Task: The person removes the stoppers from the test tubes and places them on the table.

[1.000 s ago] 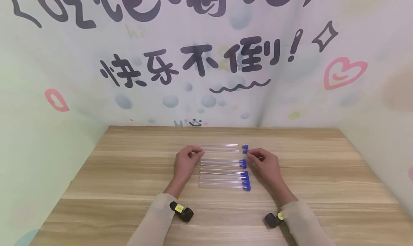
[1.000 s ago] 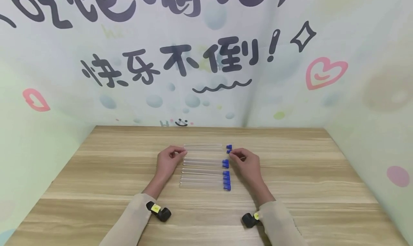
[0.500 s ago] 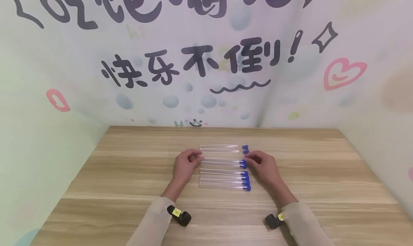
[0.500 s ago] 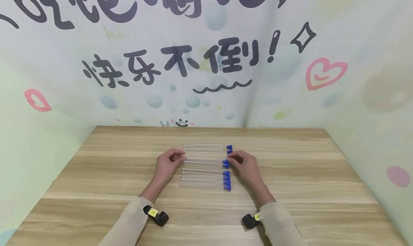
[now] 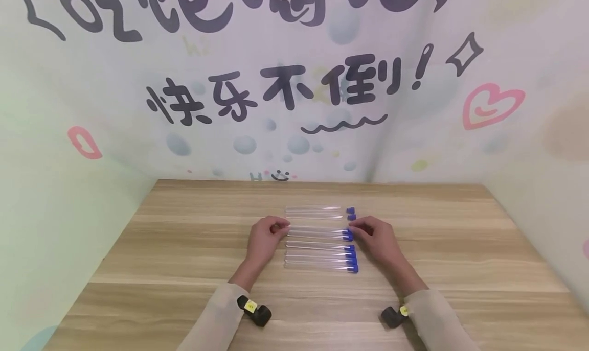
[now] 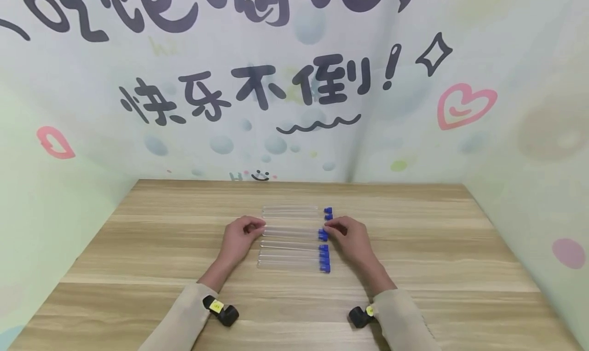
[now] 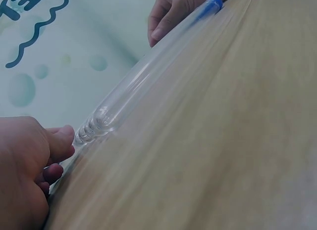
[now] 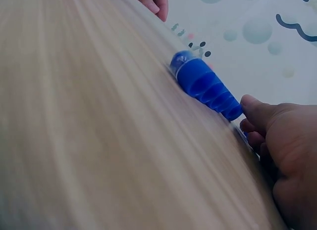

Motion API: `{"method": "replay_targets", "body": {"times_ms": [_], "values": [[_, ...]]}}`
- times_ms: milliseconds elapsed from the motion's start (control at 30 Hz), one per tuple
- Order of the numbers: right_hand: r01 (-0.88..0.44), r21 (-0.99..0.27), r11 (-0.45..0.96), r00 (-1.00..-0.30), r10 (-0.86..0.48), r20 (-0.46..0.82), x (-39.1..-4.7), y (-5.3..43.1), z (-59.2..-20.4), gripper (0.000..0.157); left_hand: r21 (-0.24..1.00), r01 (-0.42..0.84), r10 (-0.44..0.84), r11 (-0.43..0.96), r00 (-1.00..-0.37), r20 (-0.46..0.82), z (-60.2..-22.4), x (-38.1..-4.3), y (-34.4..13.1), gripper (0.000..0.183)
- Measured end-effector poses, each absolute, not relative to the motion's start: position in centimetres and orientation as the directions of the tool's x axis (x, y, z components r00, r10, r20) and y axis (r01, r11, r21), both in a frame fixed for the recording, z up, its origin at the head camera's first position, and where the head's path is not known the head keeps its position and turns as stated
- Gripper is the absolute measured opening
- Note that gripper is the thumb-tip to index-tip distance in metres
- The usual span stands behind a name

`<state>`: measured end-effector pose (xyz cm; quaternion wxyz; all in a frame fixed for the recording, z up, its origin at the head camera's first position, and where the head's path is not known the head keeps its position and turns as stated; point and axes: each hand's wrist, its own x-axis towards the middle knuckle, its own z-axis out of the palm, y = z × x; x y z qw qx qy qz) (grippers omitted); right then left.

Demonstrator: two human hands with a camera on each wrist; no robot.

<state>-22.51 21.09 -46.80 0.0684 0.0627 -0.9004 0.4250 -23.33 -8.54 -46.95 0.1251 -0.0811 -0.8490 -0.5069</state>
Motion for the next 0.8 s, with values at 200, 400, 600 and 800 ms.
{"method": "replay_targets", "body": {"times_ms": [200, 400, 600, 800], "values": [[-0.191, -0.747, 0.637, -0.980, -0.087, 0.176, -22.50, 21.28, -46.81, 0.012, 0.823, 0.278, 0.020, 0.494, -0.951, 0.309, -46.91, -23.26, -8.60, 0.010], [-0.203, -0.743, 0.638, -0.979, -0.108, 0.175, -22.53, 21.30, -46.83, 0.013, 0.817, 0.290, 0.033, 0.498, -0.948, 0.316, -46.92, -23.23, -8.73, 0.010], [-0.229, -0.729, 0.646, -0.973, -0.126, 0.193, -22.64, 21.46, -47.07, 0.015, 0.805, 0.295, 0.045, 0.515, -0.947, 0.318, -47.08, -23.28, -8.69, 0.011], [-0.250, -0.716, 0.651, -0.967, -0.138, 0.213, -22.68, 21.62, -47.17, 0.017, 0.795, 0.295, 0.046, 0.531, -0.946, 0.320, -47.16, -23.33, -8.49, 0.014]]}}
